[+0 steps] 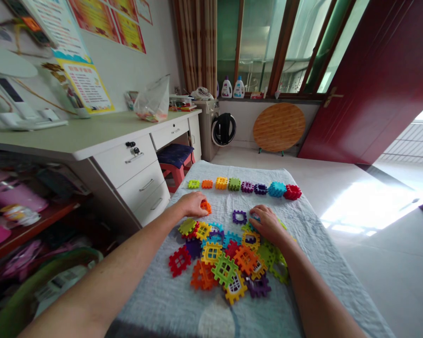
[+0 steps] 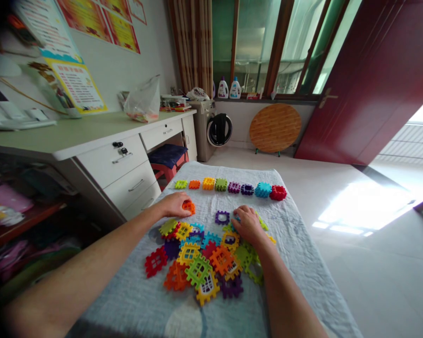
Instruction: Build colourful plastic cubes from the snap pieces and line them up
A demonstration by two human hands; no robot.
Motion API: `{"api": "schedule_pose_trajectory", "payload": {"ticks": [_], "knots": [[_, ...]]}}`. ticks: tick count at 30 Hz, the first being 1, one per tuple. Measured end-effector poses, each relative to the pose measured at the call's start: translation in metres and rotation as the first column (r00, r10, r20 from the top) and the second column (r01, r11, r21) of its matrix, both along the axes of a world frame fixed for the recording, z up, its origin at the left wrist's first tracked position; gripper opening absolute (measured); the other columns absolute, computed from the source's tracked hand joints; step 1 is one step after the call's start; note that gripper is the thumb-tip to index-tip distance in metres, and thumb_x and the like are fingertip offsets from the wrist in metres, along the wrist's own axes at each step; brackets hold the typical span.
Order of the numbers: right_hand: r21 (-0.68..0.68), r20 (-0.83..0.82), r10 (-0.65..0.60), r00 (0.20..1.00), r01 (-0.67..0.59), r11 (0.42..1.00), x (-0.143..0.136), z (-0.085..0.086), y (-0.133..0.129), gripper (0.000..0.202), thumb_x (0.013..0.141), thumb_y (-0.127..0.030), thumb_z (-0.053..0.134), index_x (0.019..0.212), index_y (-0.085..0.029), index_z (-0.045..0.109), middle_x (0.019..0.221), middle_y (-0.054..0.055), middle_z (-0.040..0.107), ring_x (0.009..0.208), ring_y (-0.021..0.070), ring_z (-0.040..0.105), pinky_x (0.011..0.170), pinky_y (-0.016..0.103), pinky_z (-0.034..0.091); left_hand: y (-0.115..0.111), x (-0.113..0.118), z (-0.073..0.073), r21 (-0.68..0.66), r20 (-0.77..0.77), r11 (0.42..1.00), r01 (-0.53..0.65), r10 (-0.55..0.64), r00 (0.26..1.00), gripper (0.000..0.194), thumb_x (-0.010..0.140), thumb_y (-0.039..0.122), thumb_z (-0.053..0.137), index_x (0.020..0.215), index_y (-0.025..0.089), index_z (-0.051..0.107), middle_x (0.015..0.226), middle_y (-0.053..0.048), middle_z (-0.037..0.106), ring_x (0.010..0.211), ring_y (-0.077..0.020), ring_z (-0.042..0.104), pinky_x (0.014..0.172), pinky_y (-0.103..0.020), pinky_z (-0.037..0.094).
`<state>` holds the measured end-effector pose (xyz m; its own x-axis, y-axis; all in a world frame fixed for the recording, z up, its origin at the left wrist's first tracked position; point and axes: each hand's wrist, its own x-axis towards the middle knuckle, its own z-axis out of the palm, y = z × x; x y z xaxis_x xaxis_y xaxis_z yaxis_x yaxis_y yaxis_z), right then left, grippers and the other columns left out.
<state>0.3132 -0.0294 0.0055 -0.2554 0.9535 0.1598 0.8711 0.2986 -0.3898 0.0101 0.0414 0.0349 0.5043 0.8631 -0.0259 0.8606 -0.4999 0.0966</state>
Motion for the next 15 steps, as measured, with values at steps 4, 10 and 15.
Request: {"api": "schedule_pose_trajectory", "payload": {"ticks": [4,10,15], "knots": [[0.005,0.0,-0.004,1.0,0.004,1.0,0.0,0.0004,-0.0003,0.026,0.086,-0.035,0.048,0.101,-0.02,0.064,0.108,0.009,0.058,0.101,0.0214,0.051,0.09,0.035,0.037,-0.0028,0.002,0.0039,-0.026,-0.014,1.0,0.01,-0.011,1.0,0.035,0.06,0.046,0.065,0.083,0.02,0.067,0.09,-0.005,0.065,0.081,-0.0214,0.06,0.07,-0.027,0.044],[0.002,0.005,-0.007,1.0,0.007,1.0,0.0002,-0.0011,0.0007,0.026,0.086,-0.035,0.048,0.101,-0.02,0.064,0.108,0.008,0.058,0.101,0.0214,0.051,0.09,0.035,0.037,-0.004,0.0048,0.0091,-0.077,-0.034,0.996,0.043,-0.046,0.998,0.038,0.058,0.045,0.067,0.086,0.02,0.068,0.089,-0.004,0.064,0.077,-0.0192,0.059,0.069,-0.025,0.044],[-0.002,0.007,-0.011,1.0,0.011,1.0,-0.0004,-0.0012,0.0008,0.025,0.085,-0.034,0.049,0.1,-0.02,0.064,0.108,0.008,0.058,0.101,0.0216,0.051,0.09,0.036,0.037,0.0043,0.0053,0.0053,-0.079,-0.021,0.994,0.071,-0.073,0.997,0.035,0.058,0.045,0.067,0.083,0.02,0.069,0.088,-0.004,0.065,0.077,-0.0196,0.06,0.068,-0.025,0.044]]}}
